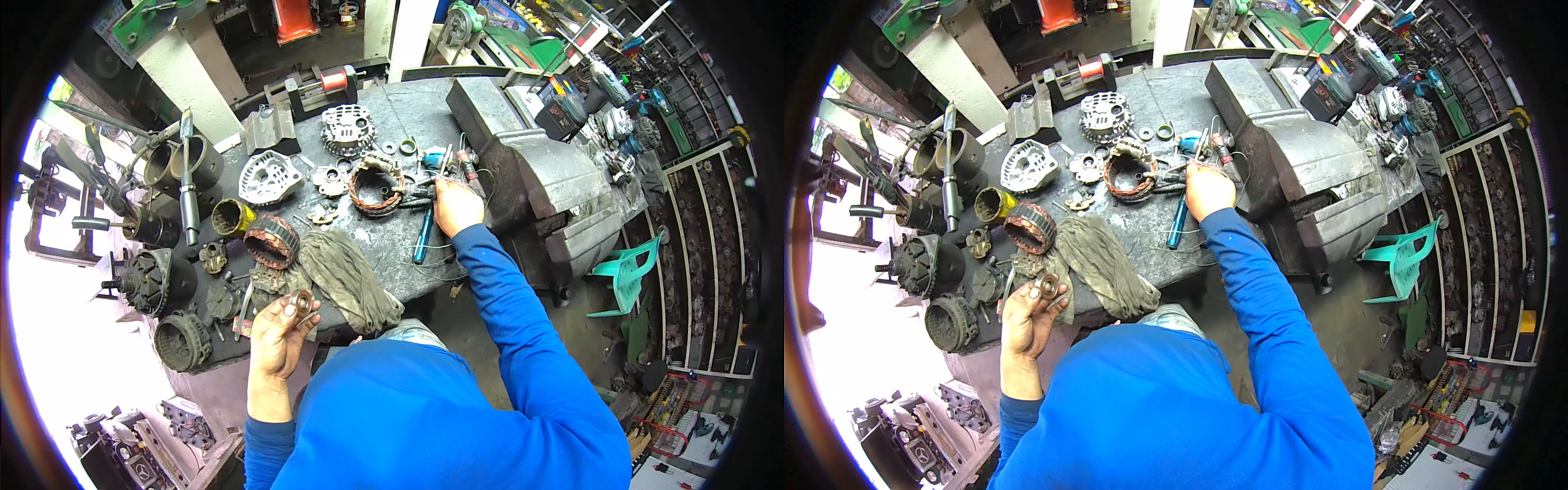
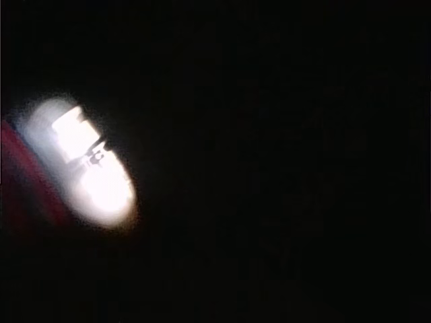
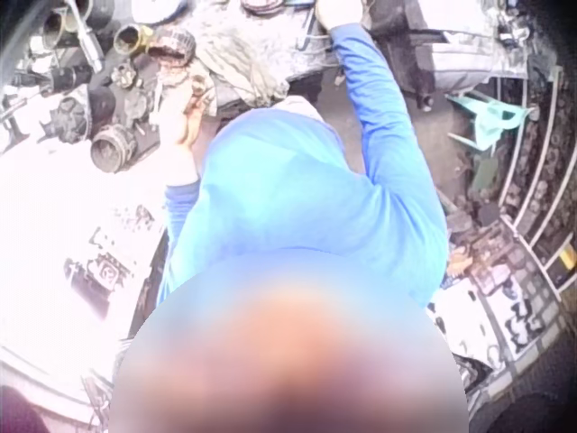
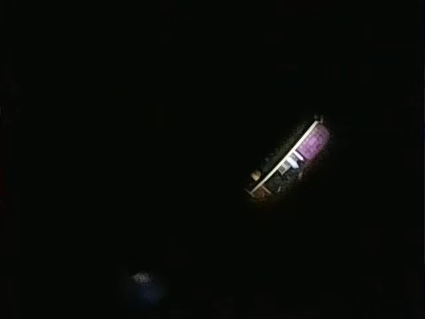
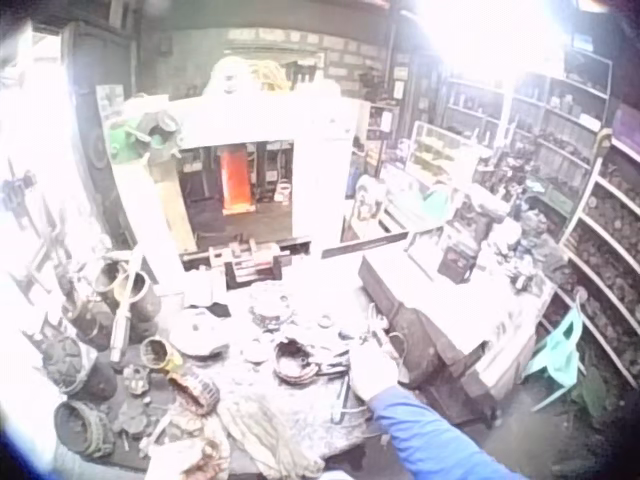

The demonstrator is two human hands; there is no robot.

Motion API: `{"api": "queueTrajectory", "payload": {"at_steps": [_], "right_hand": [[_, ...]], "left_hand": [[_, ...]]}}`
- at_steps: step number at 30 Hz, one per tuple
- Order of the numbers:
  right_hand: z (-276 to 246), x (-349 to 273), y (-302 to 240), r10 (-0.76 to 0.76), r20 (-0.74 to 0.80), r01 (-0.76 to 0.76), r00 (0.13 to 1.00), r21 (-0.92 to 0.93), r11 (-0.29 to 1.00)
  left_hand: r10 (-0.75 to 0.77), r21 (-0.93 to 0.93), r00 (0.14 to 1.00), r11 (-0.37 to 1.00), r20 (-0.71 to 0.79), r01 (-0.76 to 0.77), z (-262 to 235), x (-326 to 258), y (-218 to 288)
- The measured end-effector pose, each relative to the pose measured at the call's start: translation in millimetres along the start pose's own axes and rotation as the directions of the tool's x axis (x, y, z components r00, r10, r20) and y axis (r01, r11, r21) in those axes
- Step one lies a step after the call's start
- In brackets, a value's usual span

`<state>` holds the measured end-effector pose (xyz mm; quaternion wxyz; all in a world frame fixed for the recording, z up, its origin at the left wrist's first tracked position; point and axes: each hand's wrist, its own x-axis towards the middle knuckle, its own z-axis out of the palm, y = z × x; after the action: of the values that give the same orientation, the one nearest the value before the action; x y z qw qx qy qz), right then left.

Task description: The person removes a bearing from a grinding machine, walks to a workbench, and uses a small tool to pry and clean the bearing. They repeatedly inspect the bearing, apply grease, and rotate it to check smoothness.

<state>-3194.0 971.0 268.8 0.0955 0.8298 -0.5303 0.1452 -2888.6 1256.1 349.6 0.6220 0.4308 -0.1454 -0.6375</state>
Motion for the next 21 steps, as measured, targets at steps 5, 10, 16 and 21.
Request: {"api": "queueTrajectory", "payload": {"at_steps": [5,10,16,21], "right_hand": [[-65,0,-4,0.085,-0.007,-0.083,0.996,0.153,0.985],[-156,-29,-17,0.123,0.139,-0.185,0.983,0.801,0.569],[-170,-88,-48,-0.45,0.603,-0.741,0.659,0.623,-0.251],[-168,-122,-56,-0.39,0.594,-0.71,0.704,0.569,-0.415]], "left_hand": [[-0.002,-0.07,0.998,0.998,-0.062,-0.002,7,6,-17],[-0.016,-0.198,0.989,0.98,-0.147,-0.013,3,13,-16],[-0.204,-0.411,0.974,0.899,-0.096,0.148,2,28,-13],[-0.293,-0.384,0.955,0.878,0.044,0.287,4,30,-5]]}}
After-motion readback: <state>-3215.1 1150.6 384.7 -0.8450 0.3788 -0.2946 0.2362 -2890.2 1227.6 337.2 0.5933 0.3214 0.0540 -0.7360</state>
